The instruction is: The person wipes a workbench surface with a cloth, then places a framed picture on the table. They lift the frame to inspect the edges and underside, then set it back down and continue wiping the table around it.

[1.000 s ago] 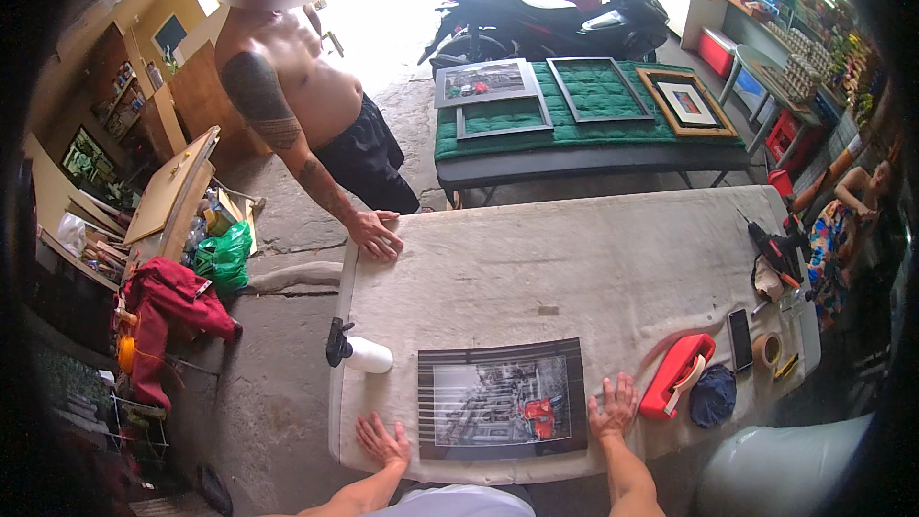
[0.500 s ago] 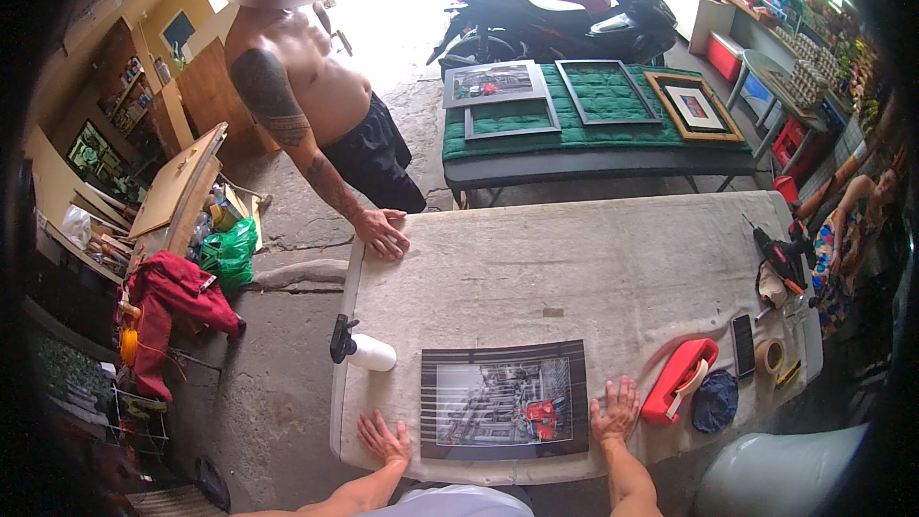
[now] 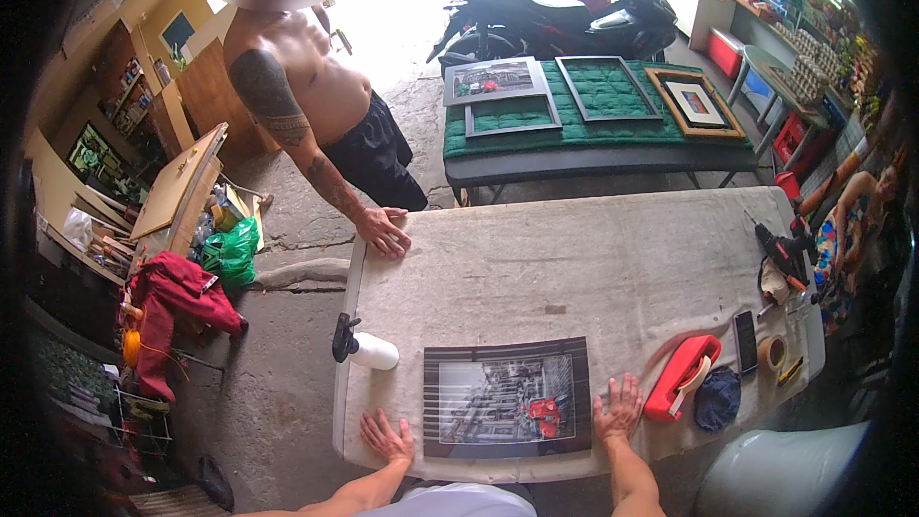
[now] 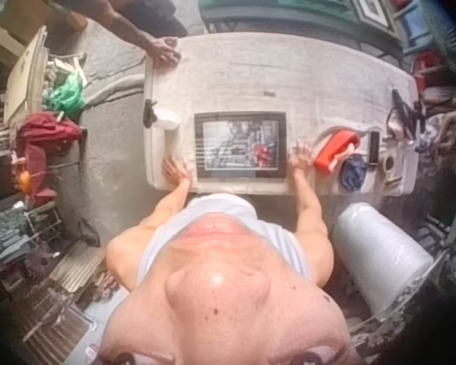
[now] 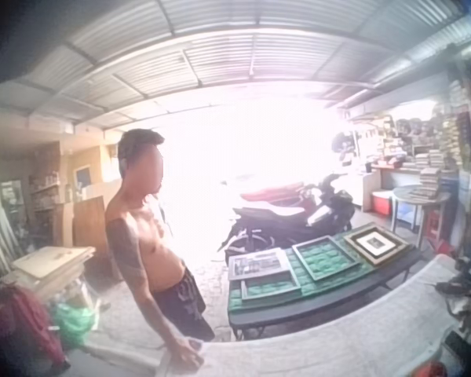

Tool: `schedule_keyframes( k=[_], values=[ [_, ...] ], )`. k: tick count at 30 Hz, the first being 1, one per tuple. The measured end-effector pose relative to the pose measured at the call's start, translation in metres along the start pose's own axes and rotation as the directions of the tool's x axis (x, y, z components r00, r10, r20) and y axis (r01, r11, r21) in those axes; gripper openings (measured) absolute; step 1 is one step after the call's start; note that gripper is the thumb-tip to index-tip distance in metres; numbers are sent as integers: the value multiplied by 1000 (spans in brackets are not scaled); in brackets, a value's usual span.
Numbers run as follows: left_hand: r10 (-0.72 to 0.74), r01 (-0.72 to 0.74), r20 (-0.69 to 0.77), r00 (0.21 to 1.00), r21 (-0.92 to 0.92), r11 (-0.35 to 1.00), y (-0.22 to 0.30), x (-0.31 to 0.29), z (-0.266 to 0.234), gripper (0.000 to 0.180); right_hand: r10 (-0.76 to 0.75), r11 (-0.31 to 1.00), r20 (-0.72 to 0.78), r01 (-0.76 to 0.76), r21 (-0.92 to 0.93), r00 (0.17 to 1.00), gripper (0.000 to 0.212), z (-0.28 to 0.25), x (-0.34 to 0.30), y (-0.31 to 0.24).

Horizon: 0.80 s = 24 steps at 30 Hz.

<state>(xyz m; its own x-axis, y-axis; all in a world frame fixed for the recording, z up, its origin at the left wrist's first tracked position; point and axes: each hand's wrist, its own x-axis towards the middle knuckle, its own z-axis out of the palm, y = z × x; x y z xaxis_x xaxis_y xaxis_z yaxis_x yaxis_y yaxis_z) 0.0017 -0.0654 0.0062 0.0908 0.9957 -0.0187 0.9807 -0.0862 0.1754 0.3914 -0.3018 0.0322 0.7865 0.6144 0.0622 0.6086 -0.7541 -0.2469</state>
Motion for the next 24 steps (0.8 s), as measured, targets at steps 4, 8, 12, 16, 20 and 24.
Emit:
schedule_keyframes(
  k=[4,8,12,16,20,24],
  values=[
    [0,-1,-17,1000,-41,999,-1,1,-2,73,10,1000,10,-10,11,1000,60,-2,1,-2],
    [6,-7,-11,1000,-68,998,3,3,-4,73,-10,1000,-22,10,4,1000,59,3,0,4],
    [-11,11,-10,1000,-54,998,-1,2,0,74,-14,1000,-24,14,4,1000,57,5,0,5],
    [-9,9,8,1000,-55,998,-1,0,4,74,-10,1000,-27,10,-11,1000,58,2,0,3],
    [-14,15,20,1000,-43,999,0,1,0,74,-26,1000,-39,26,-7,999,58,3,0,4],
    [-34,35,38,999,-29,999,1,0,-3,73,-33,999,-36,32,-17,999,58,7,0,6]
  ],
)
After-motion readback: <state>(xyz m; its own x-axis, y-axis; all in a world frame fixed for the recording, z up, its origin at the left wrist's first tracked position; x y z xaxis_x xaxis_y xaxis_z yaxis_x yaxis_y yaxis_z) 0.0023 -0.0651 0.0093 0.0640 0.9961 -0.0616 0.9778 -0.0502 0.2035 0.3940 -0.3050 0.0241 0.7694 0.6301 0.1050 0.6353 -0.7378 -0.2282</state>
